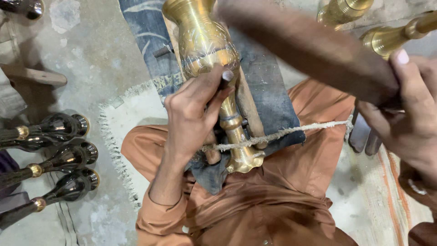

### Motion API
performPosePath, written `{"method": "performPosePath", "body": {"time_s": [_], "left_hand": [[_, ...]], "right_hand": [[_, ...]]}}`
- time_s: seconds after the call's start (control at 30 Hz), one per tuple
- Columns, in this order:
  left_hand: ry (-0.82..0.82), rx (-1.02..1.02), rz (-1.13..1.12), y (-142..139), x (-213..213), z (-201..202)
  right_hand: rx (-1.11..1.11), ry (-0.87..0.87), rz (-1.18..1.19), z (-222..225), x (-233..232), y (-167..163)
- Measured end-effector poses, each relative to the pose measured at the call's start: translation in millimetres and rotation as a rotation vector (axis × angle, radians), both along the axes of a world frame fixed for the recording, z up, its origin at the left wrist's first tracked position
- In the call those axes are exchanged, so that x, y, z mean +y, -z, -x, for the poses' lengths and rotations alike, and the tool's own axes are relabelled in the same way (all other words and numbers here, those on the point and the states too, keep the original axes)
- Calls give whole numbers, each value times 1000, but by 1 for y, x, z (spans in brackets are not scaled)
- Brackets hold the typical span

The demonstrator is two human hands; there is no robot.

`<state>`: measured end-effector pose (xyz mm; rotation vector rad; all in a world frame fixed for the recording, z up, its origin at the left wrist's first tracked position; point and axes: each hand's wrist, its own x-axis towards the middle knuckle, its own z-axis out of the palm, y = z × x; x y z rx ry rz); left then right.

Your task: The person sits cross-legged with a brass vase held on a padded rest on their lap and engraves decorative patterns into its surface. They hold a small chisel against the brass with one hand and strike it with a wooden mallet in the other, repositioning the chisel repeatedly to work different areas of the vase.

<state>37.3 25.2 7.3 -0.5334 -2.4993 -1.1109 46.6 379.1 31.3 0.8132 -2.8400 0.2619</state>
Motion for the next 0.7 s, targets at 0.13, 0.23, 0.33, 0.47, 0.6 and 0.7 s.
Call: {"method": "performPosePath", "body": {"time_s": [0.13, 0.23, 0.33, 0.47, 0.6, 0.7], "left_hand": [[96, -67, 45, -11, -4, 10], [190, -91, 69, -22, -6, 15], [287, -102, 118, -29, -8, 23], [425, -17, 50, -32, -6, 34], [420, -50, 180, -32, -7, 34], [196, -20, -39, -27, -6, 12]], "right_hand": [[319, -80, 58, -14, -6, 29], [266, 6, 213, -29, -10, 46], [291, 53, 176, -41, -12, 58], [279, 144, 300, -50, -9, 72], [291, 116, 146, -54, -1, 81], [208, 152, 229, -54, 8, 83]]}}
